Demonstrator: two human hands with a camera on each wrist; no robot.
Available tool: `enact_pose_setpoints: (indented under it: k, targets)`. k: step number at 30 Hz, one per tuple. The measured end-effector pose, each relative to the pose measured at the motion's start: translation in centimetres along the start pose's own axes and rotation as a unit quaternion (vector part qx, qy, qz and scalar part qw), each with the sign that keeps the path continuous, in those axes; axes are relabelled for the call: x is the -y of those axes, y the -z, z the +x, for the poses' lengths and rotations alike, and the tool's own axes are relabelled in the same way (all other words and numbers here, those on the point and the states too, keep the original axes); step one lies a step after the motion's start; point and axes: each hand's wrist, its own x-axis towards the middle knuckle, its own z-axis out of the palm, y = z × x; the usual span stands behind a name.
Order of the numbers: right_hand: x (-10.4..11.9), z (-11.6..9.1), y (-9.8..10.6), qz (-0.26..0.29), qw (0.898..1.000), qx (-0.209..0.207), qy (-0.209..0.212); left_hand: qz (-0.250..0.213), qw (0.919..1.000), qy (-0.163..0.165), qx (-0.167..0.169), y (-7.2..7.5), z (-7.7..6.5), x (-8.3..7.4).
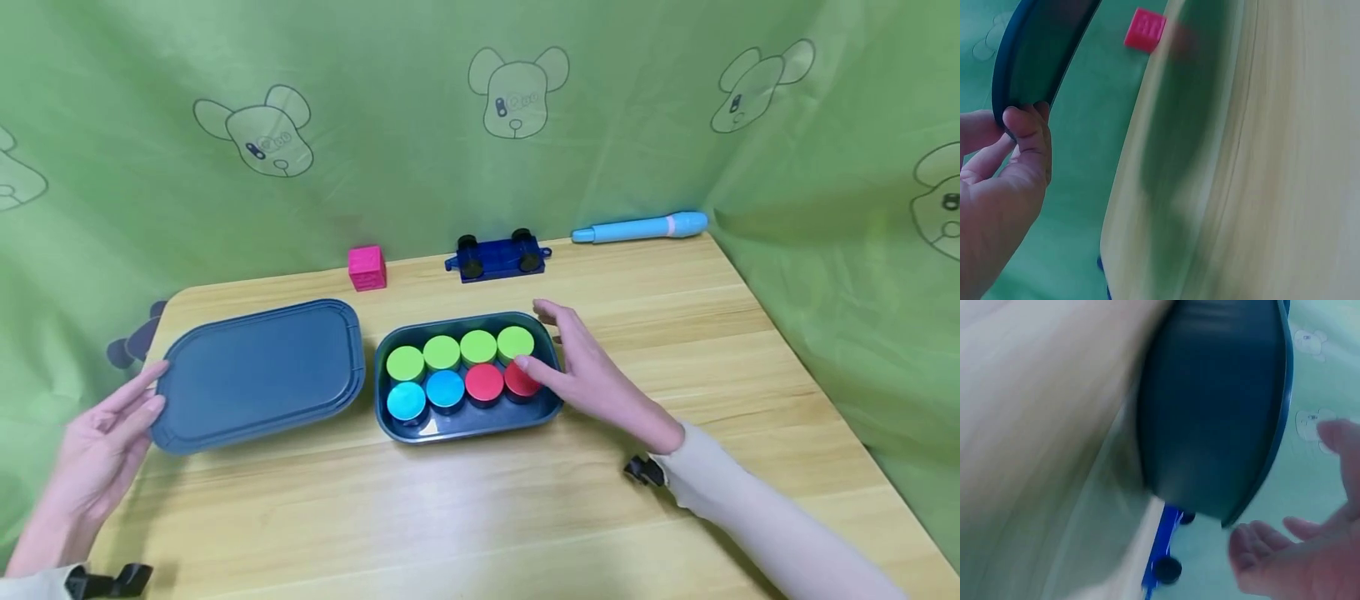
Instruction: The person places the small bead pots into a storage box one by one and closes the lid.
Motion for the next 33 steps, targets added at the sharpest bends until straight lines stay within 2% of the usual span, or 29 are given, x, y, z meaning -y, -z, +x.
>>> enact_pose_setpoints:
  k: [3,7,10,14,21,28,33]
  targets:
    - [0.7,0.7,-0.8,0.043,0.998,-0.029,0.029,-0.014,0.9999,0.007,-0.005,-1.1,0.7,0.6]
    - [1.7,1.6,-1.7,0.125,0.991,-0.045,0.027,0.004,0.9996,0.018,-0.020,-3.1,1.6,1.6]
    - [2.4,2.1,-2.4,0.176,0.984,-0.037,0.014,0.018,0.9995,0.016,-0.022,-4.8,2.4,2.6]
    - [3.3,2.7,-3.2,0.218,0.976,-0.015,0.010,0.025,0.9995,0.012,-0.013,-6.8,3.4,3.8]
    - [4.2,3.5,-3.9,0.248,0.969,0.000,0.010,0.027,0.9995,0.018,-0.002,-9.9,4.4,5.9]
    - [4.0,3.2,-3.4,0.237,0.971,-0.029,0.006,0.034,0.9986,0.034,-0.023,-12.8,5.2,7.7]
    - [3.1,3.0,-2.2,0.222,0.973,-0.058,0.006,0.041,0.9981,0.042,-0.022,-14.5,5.5,8.4]
